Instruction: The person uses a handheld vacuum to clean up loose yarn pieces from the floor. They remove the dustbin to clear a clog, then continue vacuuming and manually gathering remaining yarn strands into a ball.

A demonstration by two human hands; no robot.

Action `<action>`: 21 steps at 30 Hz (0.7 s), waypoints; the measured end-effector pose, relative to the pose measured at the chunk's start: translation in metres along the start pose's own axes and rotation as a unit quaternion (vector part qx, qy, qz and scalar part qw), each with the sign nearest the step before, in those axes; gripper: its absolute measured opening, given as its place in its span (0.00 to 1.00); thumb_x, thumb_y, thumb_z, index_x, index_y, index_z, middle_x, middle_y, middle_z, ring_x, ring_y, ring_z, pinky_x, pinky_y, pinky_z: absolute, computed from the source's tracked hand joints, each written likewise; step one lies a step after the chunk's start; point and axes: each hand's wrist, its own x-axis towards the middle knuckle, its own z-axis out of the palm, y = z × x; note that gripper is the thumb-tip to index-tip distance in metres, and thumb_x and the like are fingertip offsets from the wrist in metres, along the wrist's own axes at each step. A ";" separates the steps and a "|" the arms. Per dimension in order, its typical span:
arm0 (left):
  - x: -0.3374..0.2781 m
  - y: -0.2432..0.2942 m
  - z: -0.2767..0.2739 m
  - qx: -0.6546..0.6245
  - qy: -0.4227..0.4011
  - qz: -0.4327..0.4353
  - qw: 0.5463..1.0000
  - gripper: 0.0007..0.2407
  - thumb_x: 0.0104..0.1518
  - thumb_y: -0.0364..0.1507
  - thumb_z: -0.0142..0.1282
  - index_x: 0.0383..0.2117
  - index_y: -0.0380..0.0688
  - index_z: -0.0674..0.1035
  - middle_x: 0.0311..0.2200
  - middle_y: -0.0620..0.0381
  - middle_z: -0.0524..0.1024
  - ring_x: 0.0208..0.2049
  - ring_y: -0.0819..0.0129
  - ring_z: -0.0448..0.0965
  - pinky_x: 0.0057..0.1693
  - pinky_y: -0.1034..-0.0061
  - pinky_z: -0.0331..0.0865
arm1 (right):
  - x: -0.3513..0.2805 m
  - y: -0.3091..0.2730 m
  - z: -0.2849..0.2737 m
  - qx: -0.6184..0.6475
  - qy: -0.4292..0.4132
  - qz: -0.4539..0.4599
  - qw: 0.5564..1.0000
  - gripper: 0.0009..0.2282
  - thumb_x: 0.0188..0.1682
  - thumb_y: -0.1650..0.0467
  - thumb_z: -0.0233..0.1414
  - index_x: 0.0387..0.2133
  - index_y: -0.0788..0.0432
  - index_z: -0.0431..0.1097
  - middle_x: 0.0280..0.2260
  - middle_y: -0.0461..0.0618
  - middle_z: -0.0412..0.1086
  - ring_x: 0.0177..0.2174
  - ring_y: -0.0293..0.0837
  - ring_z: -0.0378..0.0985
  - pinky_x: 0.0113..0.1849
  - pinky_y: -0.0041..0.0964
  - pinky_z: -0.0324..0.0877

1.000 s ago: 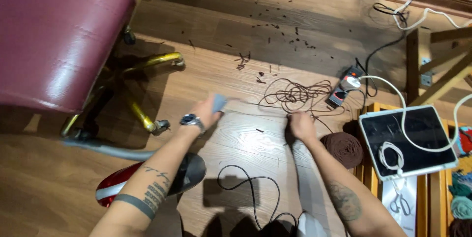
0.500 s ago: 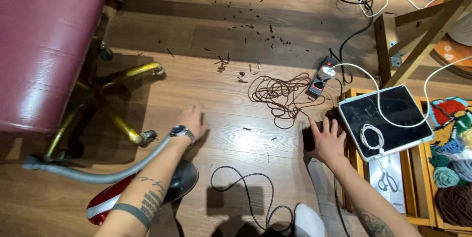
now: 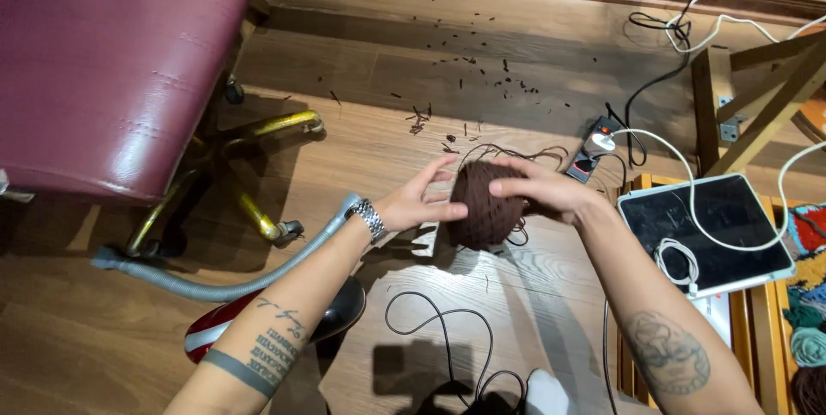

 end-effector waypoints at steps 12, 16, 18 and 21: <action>0.008 0.042 -0.043 -0.239 0.132 0.074 0.959 0.42 0.51 0.50 0.64 0.73 0.57 0.56 0.65 0.36 0.61 0.58 0.42 0.74 0.56 0.49 0.77 | 0.013 -0.065 0.035 0.023 -0.118 -0.219 0.968 0.43 0.50 0.40 0.29 0.74 0.51 0.42 0.70 0.67 0.51 0.66 0.73 0.52 0.61 0.74 0.44; -0.011 0.065 -0.050 -0.296 0.130 0.079 0.943 0.33 0.55 0.51 0.58 0.63 0.44 0.72 0.55 0.42 0.74 0.53 0.46 0.80 0.58 0.43 0.75 | 0.049 -0.001 0.035 0.052 -0.242 -0.358 0.900 0.24 0.56 0.63 0.48 0.62 0.64 0.59 0.56 0.58 0.68 0.52 0.51 0.73 0.57 0.55 0.66; -0.019 0.074 -0.051 -0.354 0.109 0.089 0.925 0.30 0.54 0.51 0.56 0.56 0.40 0.77 0.48 0.38 0.80 0.48 0.43 0.84 0.54 0.41 0.78 | 0.033 0.020 0.045 0.108 -0.372 -0.249 0.888 0.10 0.60 0.68 0.48 0.39 0.67 0.67 0.28 0.46 0.62 0.29 0.39 0.65 0.36 0.42 0.71; -0.006 0.028 -0.069 -0.399 0.041 0.072 0.913 0.25 0.54 0.45 0.58 0.55 0.43 0.80 0.47 0.36 0.81 0.45 0.42 0.84 0.51 0.37 0.78 | 0.090 0.086 0.019 0.148 -0.418 -0.094 0.891 0.09 0.60 0.70 0.47 0.33 0.65 0.68 0.24 0.41 0.52 0.24 0.39 0.60 0.33 0.41 0.69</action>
